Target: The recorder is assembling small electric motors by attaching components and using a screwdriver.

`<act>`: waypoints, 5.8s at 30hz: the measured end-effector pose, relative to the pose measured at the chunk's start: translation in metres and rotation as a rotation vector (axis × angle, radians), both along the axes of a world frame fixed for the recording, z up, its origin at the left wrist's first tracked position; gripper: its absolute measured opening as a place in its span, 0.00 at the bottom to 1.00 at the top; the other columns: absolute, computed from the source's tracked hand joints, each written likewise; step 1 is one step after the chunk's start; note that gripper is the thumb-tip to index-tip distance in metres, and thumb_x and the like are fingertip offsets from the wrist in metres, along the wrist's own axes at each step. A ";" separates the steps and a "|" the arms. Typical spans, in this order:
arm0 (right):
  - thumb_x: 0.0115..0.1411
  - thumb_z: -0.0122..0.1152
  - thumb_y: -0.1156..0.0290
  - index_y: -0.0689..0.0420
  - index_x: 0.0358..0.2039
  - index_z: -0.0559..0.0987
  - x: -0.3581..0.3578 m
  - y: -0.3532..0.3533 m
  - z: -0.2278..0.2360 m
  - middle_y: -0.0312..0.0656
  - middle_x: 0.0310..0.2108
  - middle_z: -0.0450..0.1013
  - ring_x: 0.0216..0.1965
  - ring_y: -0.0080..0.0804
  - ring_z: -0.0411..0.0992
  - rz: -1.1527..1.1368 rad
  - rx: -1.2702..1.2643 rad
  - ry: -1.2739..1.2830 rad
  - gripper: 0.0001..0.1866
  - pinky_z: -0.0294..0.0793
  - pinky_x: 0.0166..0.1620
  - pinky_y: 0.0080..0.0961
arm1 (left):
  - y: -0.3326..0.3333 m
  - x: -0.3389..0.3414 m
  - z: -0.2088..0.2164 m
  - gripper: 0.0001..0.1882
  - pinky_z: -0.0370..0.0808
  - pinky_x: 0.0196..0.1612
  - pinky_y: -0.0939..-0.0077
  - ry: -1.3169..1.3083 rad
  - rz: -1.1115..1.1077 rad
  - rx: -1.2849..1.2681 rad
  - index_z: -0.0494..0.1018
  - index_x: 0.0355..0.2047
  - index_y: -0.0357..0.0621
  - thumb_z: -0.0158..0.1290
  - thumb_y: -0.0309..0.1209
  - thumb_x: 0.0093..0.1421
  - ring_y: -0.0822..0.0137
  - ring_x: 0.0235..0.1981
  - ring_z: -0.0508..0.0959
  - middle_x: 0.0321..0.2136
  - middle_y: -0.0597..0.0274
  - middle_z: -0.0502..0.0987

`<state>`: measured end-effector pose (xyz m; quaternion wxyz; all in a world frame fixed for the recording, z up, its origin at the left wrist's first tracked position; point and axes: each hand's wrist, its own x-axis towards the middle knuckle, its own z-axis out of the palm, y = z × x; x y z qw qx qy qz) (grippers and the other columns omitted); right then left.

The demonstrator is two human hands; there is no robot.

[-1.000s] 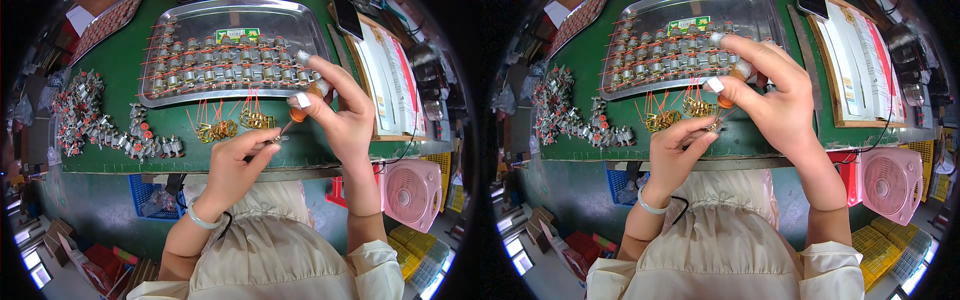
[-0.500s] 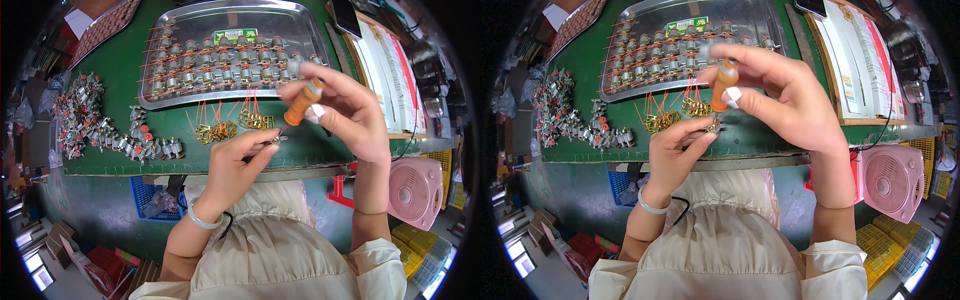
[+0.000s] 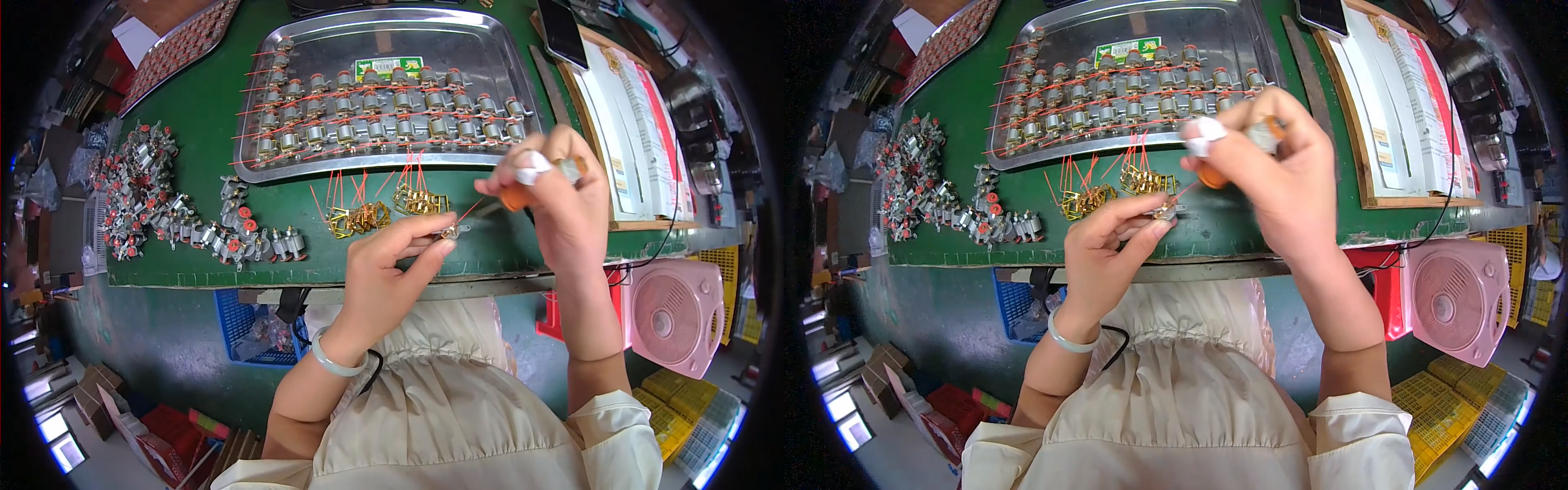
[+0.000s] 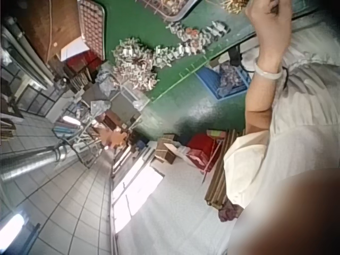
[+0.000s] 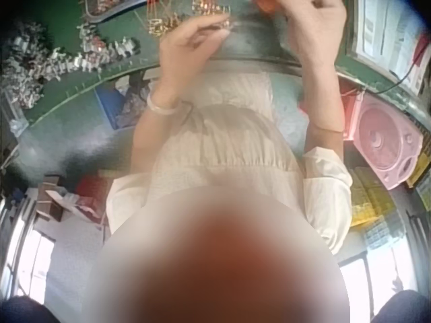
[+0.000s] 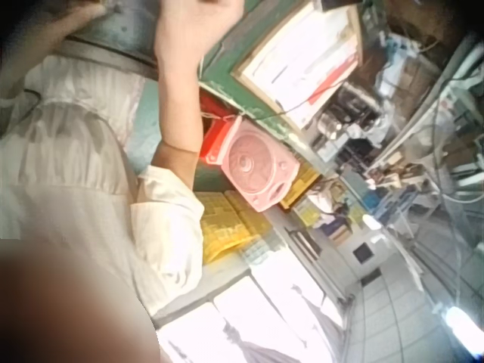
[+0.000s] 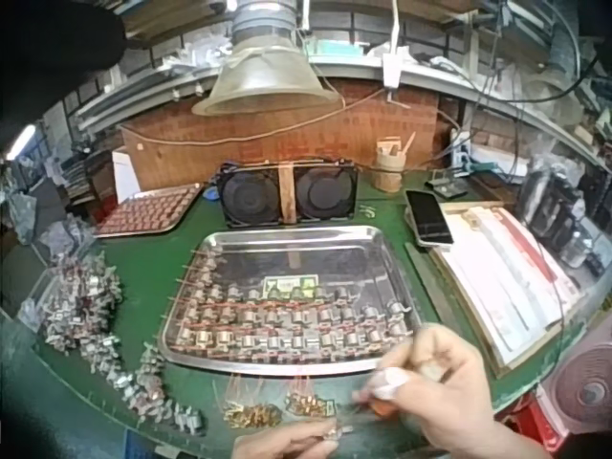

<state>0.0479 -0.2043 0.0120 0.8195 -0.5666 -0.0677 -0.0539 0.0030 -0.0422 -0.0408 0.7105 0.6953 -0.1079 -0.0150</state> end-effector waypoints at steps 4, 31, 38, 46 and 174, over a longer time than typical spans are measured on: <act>0.49 0.58 0.77 0.58 0.33 0.63 -0.025 -0.005 -0.007 0.35 0.20 0.66 0.16 0.19 0.64 0.109 0.080 0.237 0.14 0.64 0.17 0.15 | 0.003 0.001 0.013 0.14 0.75 0.39 0.75 0.177 -0.081 -0.471 0.67 0.45 0.34 0.46 0.24 0.58 0.62 0.38 0.76 0.39 0.54 0.73; 0.57 0.50 0.75 0.64 0.36 0.70 -0.033 0.008 -0.026 0.33 0.16 0.63 0.15 0.16 0.58 0.133 0.226 0.261 0.08 0.62 0.18 0.17 | 0.008 0.004 0.020 0.21 0.78 0.34 0.73 0.227 -0.162 -0.448 0.61 0.50 0.32 0.47 0.28 0.58 0.56 0.35 0.78 0.40 0.44 0.72; 0.59 0.39 0.53 0.64 0.34 0.70 -0.030 -0.019 -0.017 0.32 0.16 0.59 0.16 0.15 0.58 -0.011 -0.443 0.112 0.23 0.55 0.19 0.12 | 0.012 0.004 0.024 0.19 0.78 0.36 0.75 0.261 -0.101 -0.520 0.64 0.48 0.34 0.50 0.23 0.55 0.61 0.35 0.77 0.38 0.50 0.73; 0.48 0.53 0.78 0.64 0.39 0.67 -0.059 -0.006 -0.008 0.43 0.27 0.71 0.24 0.23 0.68 0.059 -0.020 0.108 0.15 0.68 0.26 0.17 | 0.007 0.004 0.033 0.18 0.77 0.37 0.77 0.340 0.051 -0.816 0.60 0.51 0.37 0.43 0.27 0.60 0.60 0.39 0.76 0.43 0.50 0.70; 0.40 0.57 0.82 0.61 0.33 0.72 -0.044 -0.030 0.002 0.40 0.19 0.66 0.18 0.30 0.66 0.032 -1.005 -0.543 0.16 0.66 0.23 0.23 | -0.005 0.004 0.019 0.06 0.65 0.49 0.71 0.116 -0.021 -0.523 0.64 0.35 0.39 0.48 0.24 0.57 0.63 0.46 0.70 0.45 0.47 0.68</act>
